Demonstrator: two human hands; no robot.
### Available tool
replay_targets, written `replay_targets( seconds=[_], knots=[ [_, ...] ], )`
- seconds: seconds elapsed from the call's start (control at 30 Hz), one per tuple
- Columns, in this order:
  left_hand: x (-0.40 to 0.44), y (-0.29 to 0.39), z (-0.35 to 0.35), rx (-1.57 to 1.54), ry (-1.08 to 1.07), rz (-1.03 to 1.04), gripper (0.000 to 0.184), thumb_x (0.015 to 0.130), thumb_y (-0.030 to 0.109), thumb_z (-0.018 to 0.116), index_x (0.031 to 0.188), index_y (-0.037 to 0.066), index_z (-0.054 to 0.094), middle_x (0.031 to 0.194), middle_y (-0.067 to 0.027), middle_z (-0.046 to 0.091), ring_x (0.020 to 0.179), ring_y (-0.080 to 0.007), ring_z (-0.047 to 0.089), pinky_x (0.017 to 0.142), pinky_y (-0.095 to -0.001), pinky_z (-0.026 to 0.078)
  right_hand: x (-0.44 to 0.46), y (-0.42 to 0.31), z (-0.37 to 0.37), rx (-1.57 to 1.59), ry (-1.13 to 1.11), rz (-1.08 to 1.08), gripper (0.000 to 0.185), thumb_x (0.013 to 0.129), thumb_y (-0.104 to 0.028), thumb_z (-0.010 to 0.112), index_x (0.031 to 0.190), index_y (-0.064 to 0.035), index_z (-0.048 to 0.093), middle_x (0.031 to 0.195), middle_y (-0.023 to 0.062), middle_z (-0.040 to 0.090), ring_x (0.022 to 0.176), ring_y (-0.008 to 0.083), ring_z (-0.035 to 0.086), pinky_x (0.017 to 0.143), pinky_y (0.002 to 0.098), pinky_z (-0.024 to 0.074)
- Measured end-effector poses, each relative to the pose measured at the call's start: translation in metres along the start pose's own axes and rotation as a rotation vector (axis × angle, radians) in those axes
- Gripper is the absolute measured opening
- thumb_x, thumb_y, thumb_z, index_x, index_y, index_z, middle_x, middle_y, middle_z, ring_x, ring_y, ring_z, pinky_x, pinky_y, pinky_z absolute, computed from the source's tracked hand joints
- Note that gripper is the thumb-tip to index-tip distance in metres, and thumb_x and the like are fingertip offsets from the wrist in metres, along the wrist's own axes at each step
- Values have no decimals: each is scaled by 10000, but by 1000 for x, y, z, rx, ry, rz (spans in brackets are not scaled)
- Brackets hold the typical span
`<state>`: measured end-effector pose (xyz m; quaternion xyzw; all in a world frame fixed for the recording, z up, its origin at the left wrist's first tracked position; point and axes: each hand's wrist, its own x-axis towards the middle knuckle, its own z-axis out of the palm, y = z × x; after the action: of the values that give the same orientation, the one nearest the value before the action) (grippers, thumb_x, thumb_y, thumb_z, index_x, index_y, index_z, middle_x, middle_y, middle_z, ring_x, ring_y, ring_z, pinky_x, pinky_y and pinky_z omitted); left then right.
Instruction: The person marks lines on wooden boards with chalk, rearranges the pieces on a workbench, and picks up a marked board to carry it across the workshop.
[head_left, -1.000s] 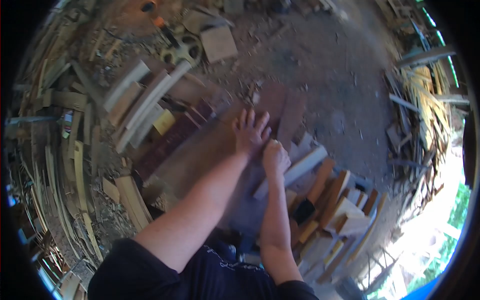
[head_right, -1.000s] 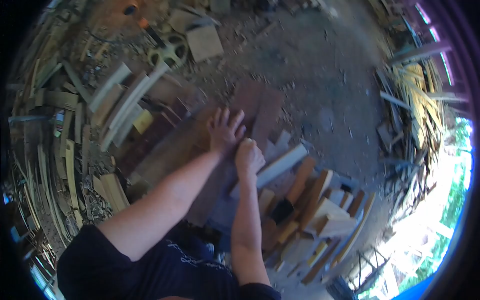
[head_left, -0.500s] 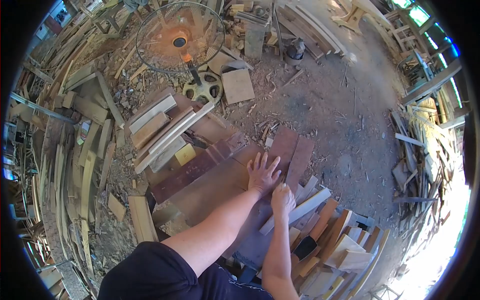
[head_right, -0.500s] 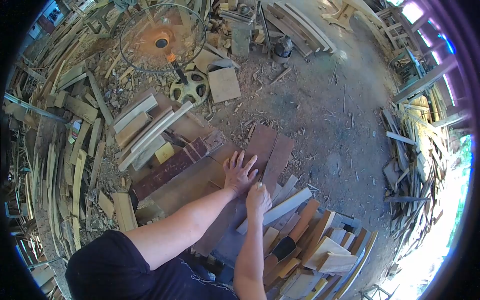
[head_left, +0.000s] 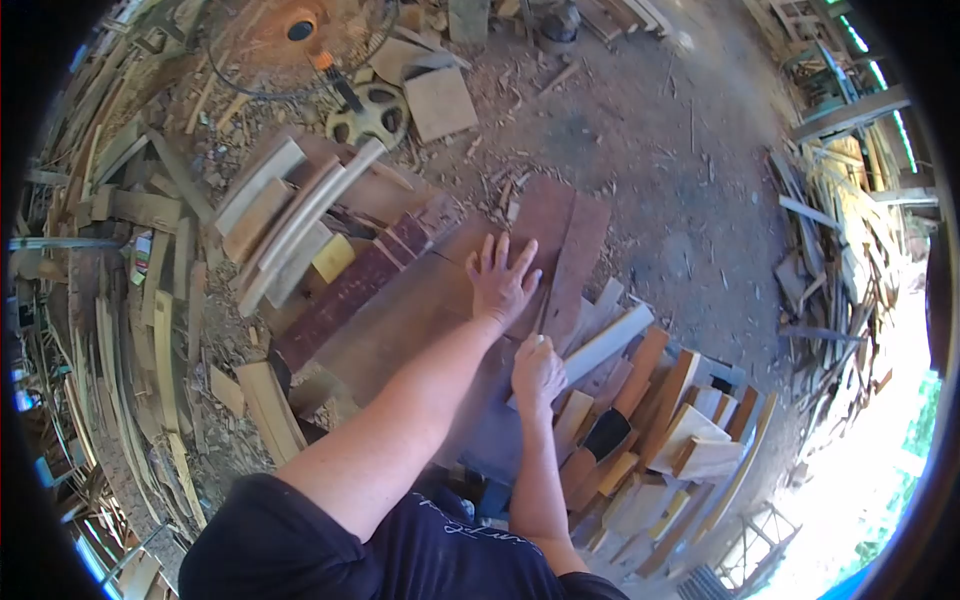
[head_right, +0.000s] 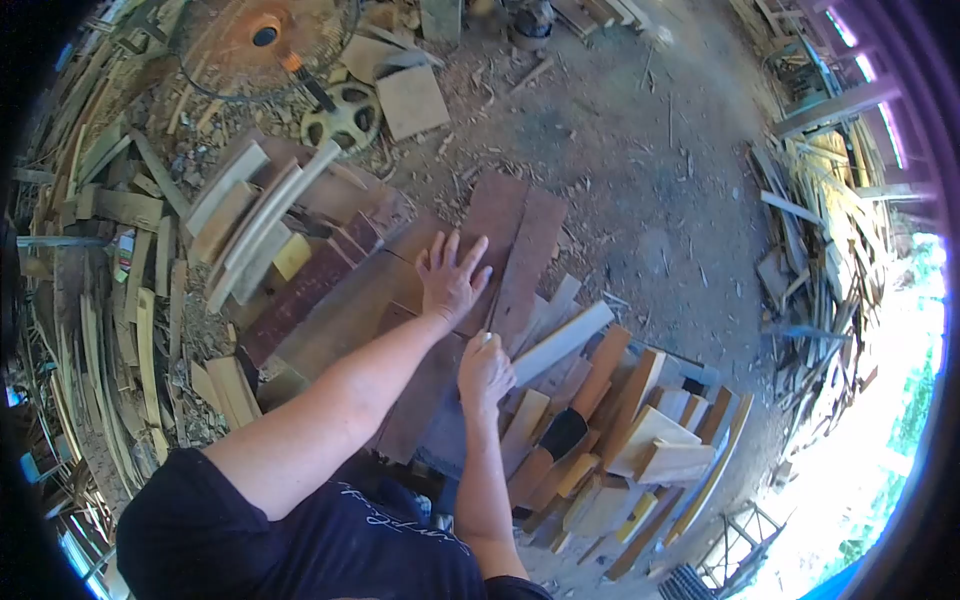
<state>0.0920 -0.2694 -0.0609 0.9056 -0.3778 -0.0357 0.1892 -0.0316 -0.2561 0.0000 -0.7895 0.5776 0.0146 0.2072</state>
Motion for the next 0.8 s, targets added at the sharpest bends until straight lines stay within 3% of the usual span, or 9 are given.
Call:
replay_targets(
  seconds=[0.17,0.3,0.4,0.6,0.8],
  knots=[
    [2,-1,0,15,23,24,523,884,442,521,1379,334,392,1412,-136,346,1321,-351,273,1022,-561,211,55,-7,10,33,59,-118,322,918,-309,442,820,-48,606,727,231,646,710,413,641,675,528,486],
    [0,-1,2,-15,38,27,522,876,445,528,1373,344,407,1405,-143,367,1323,-356,288,1018,-581,210,40,-7,1,9,70,-91,328,919,-312,443,812,-47,604,720,233,643,694,409,641,665,527,487],
    [1,-1,4,47,23,18,509,889,453,513,1372,334,406,1403,-128,359,1320,-341,277,1014,-561,223,1,-2,-7,8,-51,17,337,922,-315,445,782,-50,600,729,232,645,719,409,642,682,512,490],
    [0,-2,3,35,61,34,513,890,456,510,1376,340,395,1396,-132,364,1313,-344,288,1010,-563,225,61,-15,4,-7,37,-48,314,916,-310,460,772,-64,592,729,217,649,722,399,643,679,513,487],
    [1,-1,4,48,29,38,507,893,451,506,1376,339,398,1398,-142,365,1314,-348,289,1013,-564,223,14,-4,3,4,-14,28,310,916,-315,460,792,-64,594,756,213,656,735,389,647,681,503,490]
  ],
)
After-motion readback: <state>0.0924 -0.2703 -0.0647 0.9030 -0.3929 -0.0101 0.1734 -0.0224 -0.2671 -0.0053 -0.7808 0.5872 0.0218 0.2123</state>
